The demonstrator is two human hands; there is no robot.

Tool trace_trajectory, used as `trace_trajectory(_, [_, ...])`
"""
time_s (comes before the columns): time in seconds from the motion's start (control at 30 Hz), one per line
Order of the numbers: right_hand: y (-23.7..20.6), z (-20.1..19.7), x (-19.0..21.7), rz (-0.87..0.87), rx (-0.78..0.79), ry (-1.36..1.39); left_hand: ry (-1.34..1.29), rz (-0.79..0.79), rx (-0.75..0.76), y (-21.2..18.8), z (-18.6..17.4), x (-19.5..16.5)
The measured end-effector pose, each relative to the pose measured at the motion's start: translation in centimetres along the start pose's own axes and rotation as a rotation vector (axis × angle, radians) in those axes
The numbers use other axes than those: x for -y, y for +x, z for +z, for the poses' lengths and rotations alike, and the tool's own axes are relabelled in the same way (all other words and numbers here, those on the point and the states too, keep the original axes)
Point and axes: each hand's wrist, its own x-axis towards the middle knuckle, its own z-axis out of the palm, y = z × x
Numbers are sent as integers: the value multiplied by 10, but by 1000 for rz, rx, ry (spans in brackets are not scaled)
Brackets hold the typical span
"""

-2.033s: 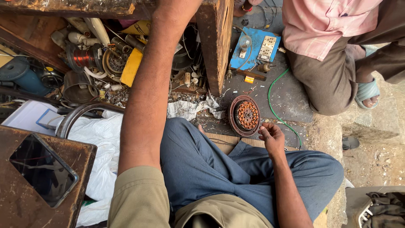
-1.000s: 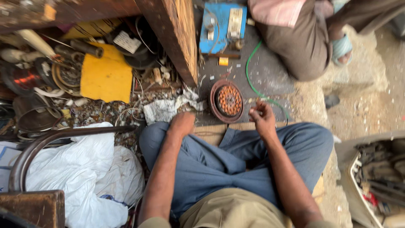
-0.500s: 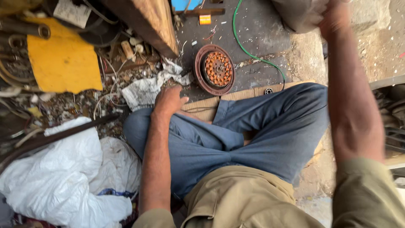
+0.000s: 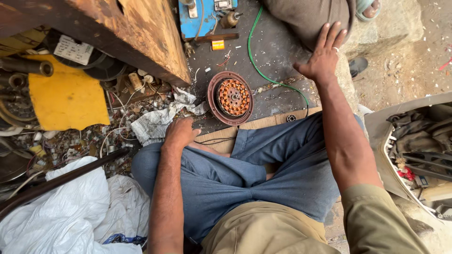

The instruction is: The person sits cross-legged on the floor and works on a circular motor component with copper windings. They repeatedly pick up the component, wipe it with a cloth, and handle a small packet, occasionally placing the component down and picking it up again.

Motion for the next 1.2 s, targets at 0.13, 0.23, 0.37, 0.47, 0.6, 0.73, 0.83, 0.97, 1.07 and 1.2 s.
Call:
trace_trajectory(0.13, [-8, -3, 1, -53, -16, -103, 57, -14, 57, -4, 2, 10])
trace_trajectory(0.23, [-19, -3, 7, 11, 117, -82, 104, -44, 94, -7, 4, 15])
trace_trajectory(0.37, [-35, -1, 31, -112, 428, -246, 135, -142, 145, -7, 9, 15])
trace_trajectory(0.47, [-54, -14, 56, -10, 647, 342, 131, -179, 155, -6, 8, 13])
trace_trajectory(0.6, [-71, -37, 72, 77, 700, 1512, 102, -71, 61, -6, 3, 10])
trace_trajectory(0.73, [-74, -26, 66, 133, 489, 1186, 30, -71, 49, -7, 2, 7])
trace_trajectory(0.83, [-74, 0, 59, -78, 473, -10, 91, -77, 107, -7, 3, 7])
trace_trajectory(0.97, [-75, 21, 62, -123, 668, -123, 57, -82, 101, -5, 5, 8])
trace_trajectory(1.07, [-76, 21, 70, -151, 608, 63, 63, -77, 81, -6, 5, 9])
trace_trajectory(1.2, [-76, 17, 76, -157, 692, 76, 94, -62, 69, -6, 5, 9])
